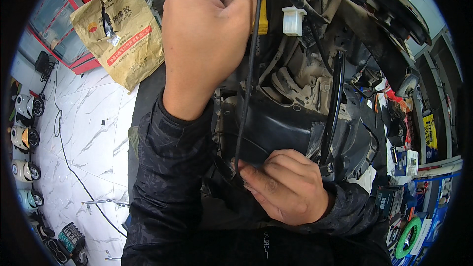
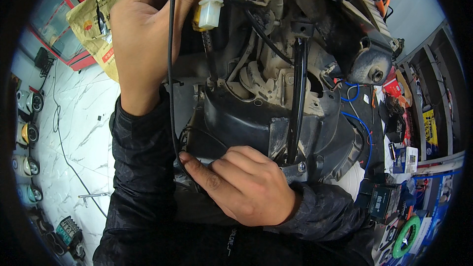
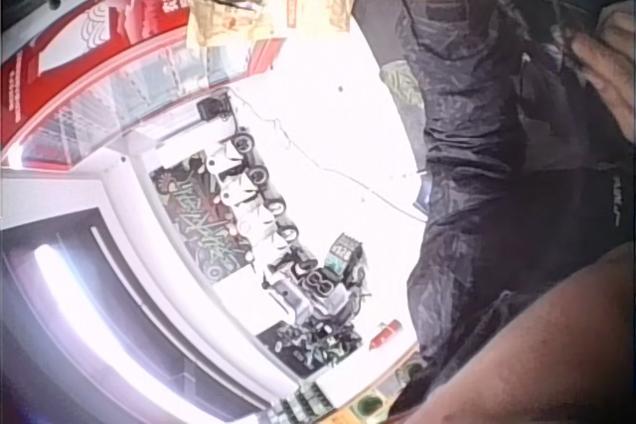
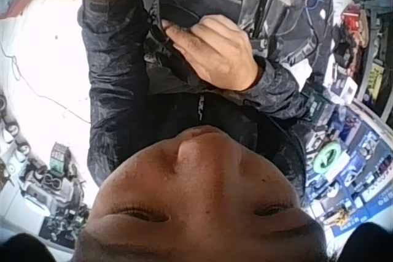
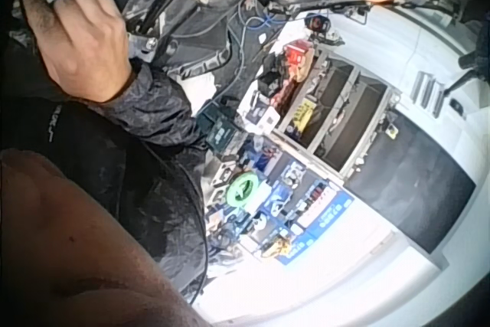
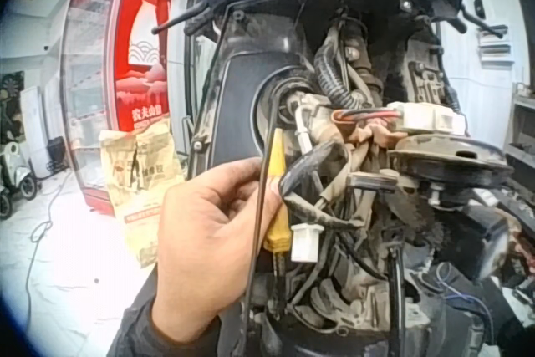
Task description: The person sits on the floor and uses a yellow-handled screwdriver to adjust components inside the scooter's central body. They repeatedly probe and tighten parts around the gear shift lever and engine area, occasionally repositioning their hands and the tool.
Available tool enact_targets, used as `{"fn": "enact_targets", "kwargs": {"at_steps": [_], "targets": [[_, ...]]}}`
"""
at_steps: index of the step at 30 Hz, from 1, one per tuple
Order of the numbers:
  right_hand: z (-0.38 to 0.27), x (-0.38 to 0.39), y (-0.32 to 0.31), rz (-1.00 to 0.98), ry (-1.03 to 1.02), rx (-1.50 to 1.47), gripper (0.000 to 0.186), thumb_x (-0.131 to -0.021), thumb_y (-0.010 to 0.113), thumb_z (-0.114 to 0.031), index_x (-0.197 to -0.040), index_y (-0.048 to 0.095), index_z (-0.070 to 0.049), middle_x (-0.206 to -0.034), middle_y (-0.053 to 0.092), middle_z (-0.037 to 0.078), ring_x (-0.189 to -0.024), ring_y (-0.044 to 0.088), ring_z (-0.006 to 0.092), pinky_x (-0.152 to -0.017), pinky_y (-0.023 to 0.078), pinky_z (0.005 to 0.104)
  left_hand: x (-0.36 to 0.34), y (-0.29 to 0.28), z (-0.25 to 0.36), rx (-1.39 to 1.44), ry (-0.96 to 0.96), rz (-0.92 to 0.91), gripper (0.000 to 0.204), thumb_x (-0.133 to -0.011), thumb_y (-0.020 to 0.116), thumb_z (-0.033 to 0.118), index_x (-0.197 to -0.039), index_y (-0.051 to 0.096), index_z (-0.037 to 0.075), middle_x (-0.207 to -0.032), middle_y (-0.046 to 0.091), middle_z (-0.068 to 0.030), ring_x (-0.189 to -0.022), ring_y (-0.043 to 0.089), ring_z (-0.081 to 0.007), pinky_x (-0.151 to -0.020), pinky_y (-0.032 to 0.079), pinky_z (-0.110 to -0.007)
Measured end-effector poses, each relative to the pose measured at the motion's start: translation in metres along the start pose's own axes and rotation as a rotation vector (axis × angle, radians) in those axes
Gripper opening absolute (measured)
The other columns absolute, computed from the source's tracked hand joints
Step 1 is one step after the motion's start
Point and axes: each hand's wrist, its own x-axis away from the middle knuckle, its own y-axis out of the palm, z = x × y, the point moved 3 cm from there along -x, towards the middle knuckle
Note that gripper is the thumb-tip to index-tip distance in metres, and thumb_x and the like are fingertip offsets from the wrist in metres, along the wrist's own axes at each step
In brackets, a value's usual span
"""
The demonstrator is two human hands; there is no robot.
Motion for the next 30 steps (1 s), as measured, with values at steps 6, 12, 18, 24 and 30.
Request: {"fn": "enact_targets", "kwargs": {"at_steps": [6, 12, 18, 24, 30], "targets": [[0.0005, 0.0001, 0.001, 0.003, -0.005, 0.006, 0.048, -0.091, 0.071, 0.001, -0.139, 0.073, 0.001, -0.081, 0.059, 0.003, -0.074, 0.062, 0.018, -0.078, 0.056, 0.0338, -0.001, 0.0038, 0.0009, -0.122, -0.125, 0.024, 0.029, -0.102, 0.075, 0.006, -0.121, 0.073, -0.015, -0.083, 0.071, 0.0018, -0.072, 0.057, -0.0012, -0.063, 0.047, -0.02], [0.0004, 0.0, 0.0008, 0.003, -0.007, 0.013, 0.047, -0.091, 0.073, 0.0, -0.138, 0.073, 0.001, -0.081, 0.059, 0.003, -0.074, 0.062, 0.0179, -0.077, 0.056, 0.0335, 0.0023, 0.0028, 0.0015, -0.02, -0.016, -0.018, 0.029, -0.103, 0.074, 0.007, -0.122, 0.073, -0.015, -0.083, 0.072, 0.0012, -0.073, 0.059, -0.0014, -0.063, 0.048, -0.021], [-0.0007, -0.0014, 0.0005, 0.013, -0.003, 0.012, 0.047, -0.09, 0.074, 0.0, -0.136, 0.074, 0.002, -0.081, 0.06, 0.003, -0.074, 0.063, 0.0178, -0.076, 0.057, 0.0332, -0.002, 0.0006, 0.0001, -0.019, -0.141, -0.077, 0.028, -0.105, 0.072, 0.007, -0.122, 0.073, -0.015, -0.085, 0.073, -0.0005, -0.075, 0.061, -0.0023, -0.065, 0.049, -0.021], [-0.0008, -0.0019, 0.0002, 0.005, -0.002, 0.009, 0.048, -0.089, 0.074, 0.001, -0.136, 0.074, 0.002, -0.081, 0.06, 0.003, -0.074, 0.063, 0.0179, -0.076, 0.057, 0.0333, 0.0034, 0.0044, 0.0074, -0.1, -0.055, -0.046, 0.028, -0.105, 0.071, 0.007, -0.122, 0.073, -0.015, -0.086, 0.075, -0.0028, -0.076, 0.063, -0.0034, -0.066, 0.051, -0.022], [-0.0003, -0.0013, 0.0013, 0.008, -0.008, 0.018, 0.049, -0.088, 0.074, 0.002, -0.137, 0.074, 0.002, -0.08, 0.059, 0.003, -0.073, 0.062, 0.0178, -0.075, 0.057, 0.0332, 0.0017, 0.0006, 0.0084, -0.039, -0.096, -0.083, 0.027, -0.105, 0.071, 0.007, -0.121, 0.073, -0.014, -0.086, 0.075, -0.0031, -0.076, 0.063, -0.0036, -0.066, 0.051, -0.022]]}}
